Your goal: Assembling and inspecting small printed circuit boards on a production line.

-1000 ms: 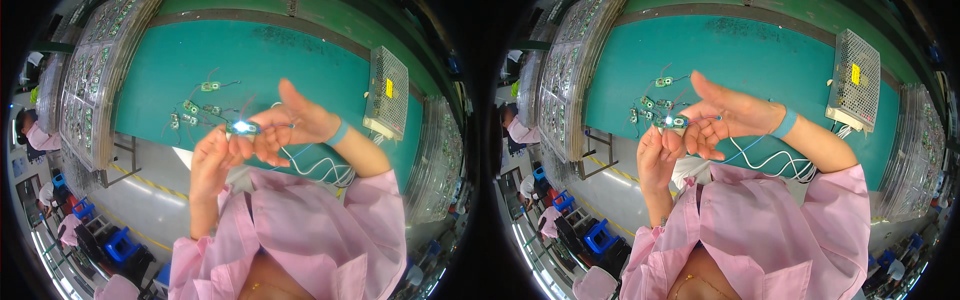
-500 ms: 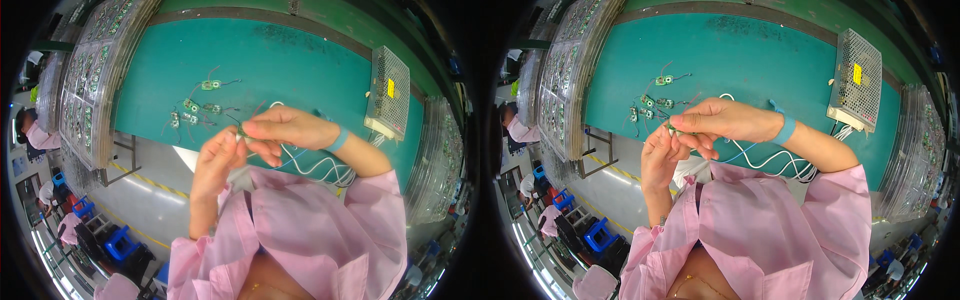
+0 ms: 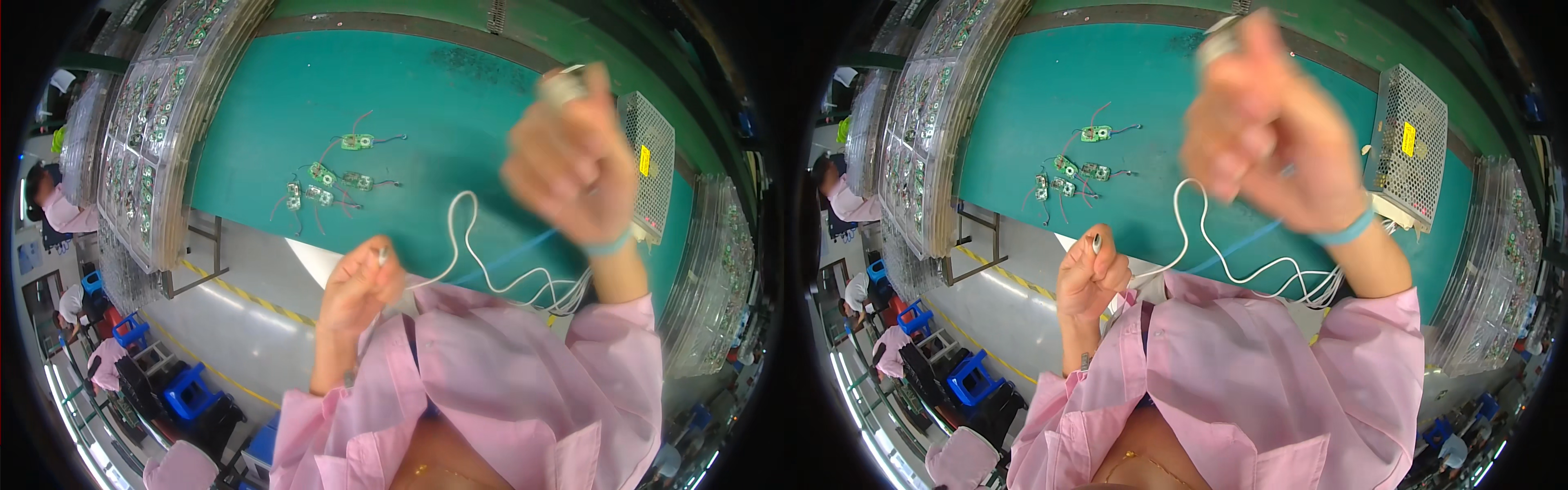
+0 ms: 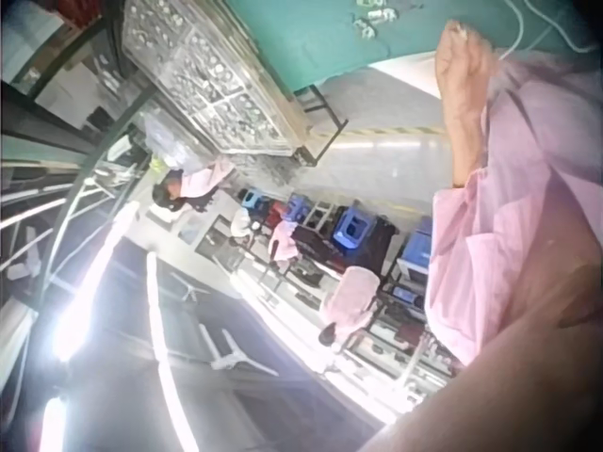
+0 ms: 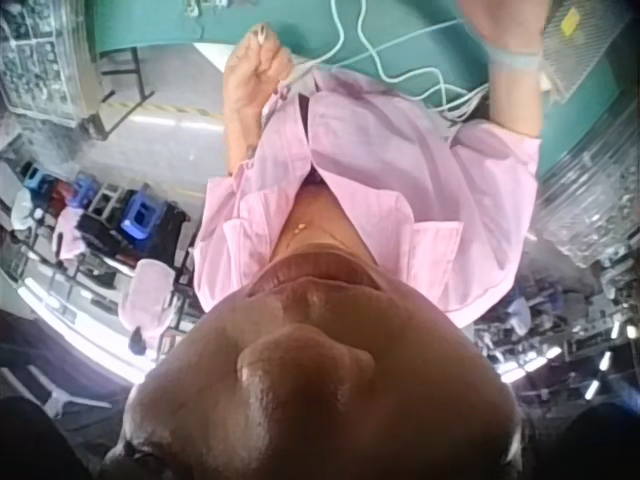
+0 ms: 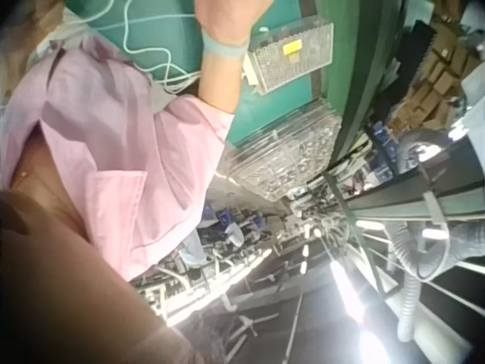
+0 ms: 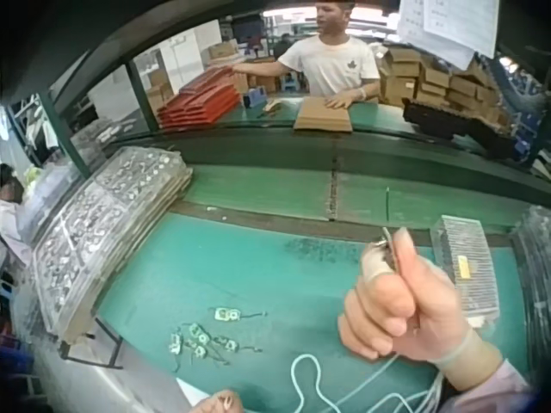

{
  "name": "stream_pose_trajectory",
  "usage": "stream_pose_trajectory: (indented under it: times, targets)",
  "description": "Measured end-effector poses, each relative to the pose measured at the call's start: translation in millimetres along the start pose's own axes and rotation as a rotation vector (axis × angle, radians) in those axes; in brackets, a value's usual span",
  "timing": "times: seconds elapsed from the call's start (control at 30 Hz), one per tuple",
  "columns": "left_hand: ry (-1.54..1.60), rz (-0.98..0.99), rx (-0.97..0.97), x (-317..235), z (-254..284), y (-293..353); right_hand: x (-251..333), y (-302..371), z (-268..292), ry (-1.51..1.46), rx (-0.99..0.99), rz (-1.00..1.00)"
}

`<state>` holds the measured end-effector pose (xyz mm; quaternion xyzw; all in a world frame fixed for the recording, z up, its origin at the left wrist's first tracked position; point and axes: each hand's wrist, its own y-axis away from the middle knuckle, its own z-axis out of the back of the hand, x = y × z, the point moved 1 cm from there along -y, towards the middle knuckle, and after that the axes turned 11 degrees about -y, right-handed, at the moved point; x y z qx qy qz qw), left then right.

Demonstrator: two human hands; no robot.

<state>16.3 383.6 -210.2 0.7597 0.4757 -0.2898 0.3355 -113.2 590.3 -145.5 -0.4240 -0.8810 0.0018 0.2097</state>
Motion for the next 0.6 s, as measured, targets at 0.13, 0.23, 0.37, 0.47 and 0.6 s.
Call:
stream_pose_trajectory:
  times: [0.13, 0.23, 0.37, 0.47, 0.6]
  targets:
    - [0.3, -0.109, 0.032, 8.3, 7.9, 5.6, 4.1, -7.0, 2.6, 1.161, -0.291, -0.032]
    - [0.241, -0.129, 0.065, -2.1, 5.8, 3.3, -14.6, -3.2, 33.9, 1.719, -0.113, 0.06]
    - [0.189, -0.186, 0.08, -16.5, 1.4, 9.6, -25.9, -1.1, 37.6, 2.189, 0.064, 0.173]
    - [0.201, -0.291, 0.073, -25.2, 1.9, 13.7, -26.3, -3.0, 20.8, 1.988, -0.089, 0.23]
    - [0.228, -0.354, 0.16, -39.2, -5.4, 10.1, -44.3, 10.0, 0.7, 1.709, 0.246, -0.21]
